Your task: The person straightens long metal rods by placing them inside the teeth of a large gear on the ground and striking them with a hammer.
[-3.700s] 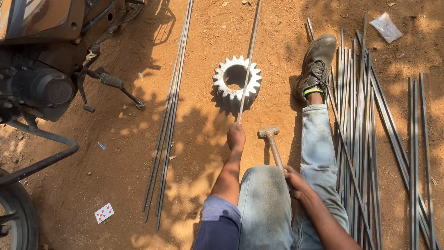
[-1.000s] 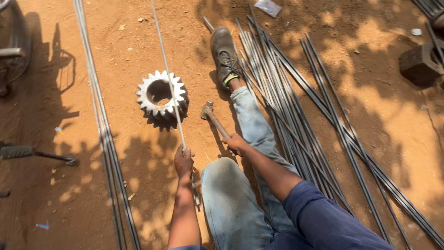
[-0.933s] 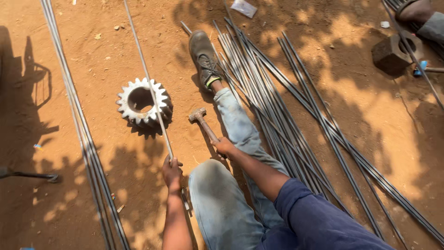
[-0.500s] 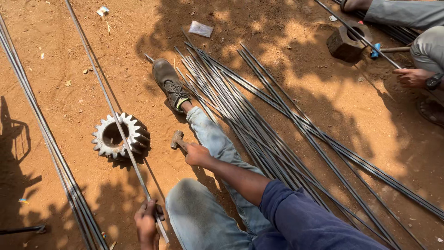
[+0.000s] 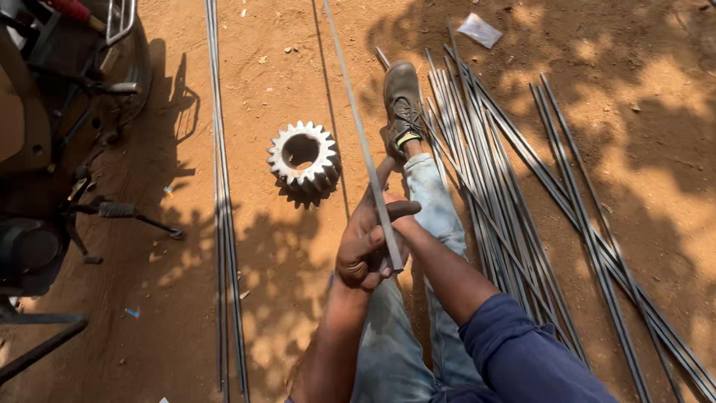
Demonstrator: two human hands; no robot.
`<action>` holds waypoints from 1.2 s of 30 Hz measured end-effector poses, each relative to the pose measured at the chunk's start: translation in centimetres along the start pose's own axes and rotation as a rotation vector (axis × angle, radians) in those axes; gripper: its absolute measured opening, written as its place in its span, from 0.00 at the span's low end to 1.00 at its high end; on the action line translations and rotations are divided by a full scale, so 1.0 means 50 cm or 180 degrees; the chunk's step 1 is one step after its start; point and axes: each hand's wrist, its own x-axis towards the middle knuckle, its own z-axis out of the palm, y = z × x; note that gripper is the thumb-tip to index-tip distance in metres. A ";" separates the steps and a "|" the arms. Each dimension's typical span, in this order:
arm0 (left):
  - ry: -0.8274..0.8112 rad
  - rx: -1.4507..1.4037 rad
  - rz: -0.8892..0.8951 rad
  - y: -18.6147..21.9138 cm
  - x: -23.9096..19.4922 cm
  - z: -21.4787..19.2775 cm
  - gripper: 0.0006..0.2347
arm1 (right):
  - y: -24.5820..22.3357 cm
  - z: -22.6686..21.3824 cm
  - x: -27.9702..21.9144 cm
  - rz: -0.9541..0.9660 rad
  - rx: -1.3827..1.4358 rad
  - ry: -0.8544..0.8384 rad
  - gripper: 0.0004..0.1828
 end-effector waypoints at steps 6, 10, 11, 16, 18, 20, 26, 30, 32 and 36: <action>-0.0516 -0.0730 0.0451 -0.028 0.087 0.034 0.19 | 0.060 -0.001 0.011 0.0255 -0.0119 -0.0347 0.20; -0.0819 -0.0774 0.0548 -0.013 0.137 0.070 0.10 | 0.083 -0.005 0.023 0.0395 -0.0235 -0.0453 0.21; -0.0944 -0.0845 0.0582 -0.010 0.157 0.078 0.10 | 0.079 -0.003 0.030 0.0396 -0.0260 -0.0482 0.21; -0.1134 -0.1010 0.0653 -0.015 0.187 0.089 0.09 | 0.050 0.006 0.052 0.0443 -0.0397 -0.0627 0.23; -0.1027 -0.0944 0.0624 -0.021 0.195 0.083 0.10 | 0.039 0.011 0.056 0.0467 -0.0403 -0.0647 0.23; -0.0813 -0.0756 0.0577 -0.024 0.206 0.076 0.11 | 0.040 0.011 0.057 0.0526 -0.0413 -0.0663 0.24; -0.0601 -0.0280 0.0891 -0.009 0.203 0.097 0.19 | 0.035 0.018 0.057 0.0550 -0.0367 -0.0698 0.27; -0.0409 -0.0294 0.1068 0.001 0.207 0.119 0.16 | 0.037 0.020 0.060 0.0551 -0.0366 -0.0688 0.28; -0.0215 -0.0214 0.1137 0.005 0.208 0.120 0.15 | 0.039 0.026 0.059 0.0546 -0.0333 -0.0683 0.29; -0.0126 0.0071 0.1305 0.012 0.207 0.114 0.18 | 0.046 0.030 0.045 0.0532 -0.0182 -0.0602 0.31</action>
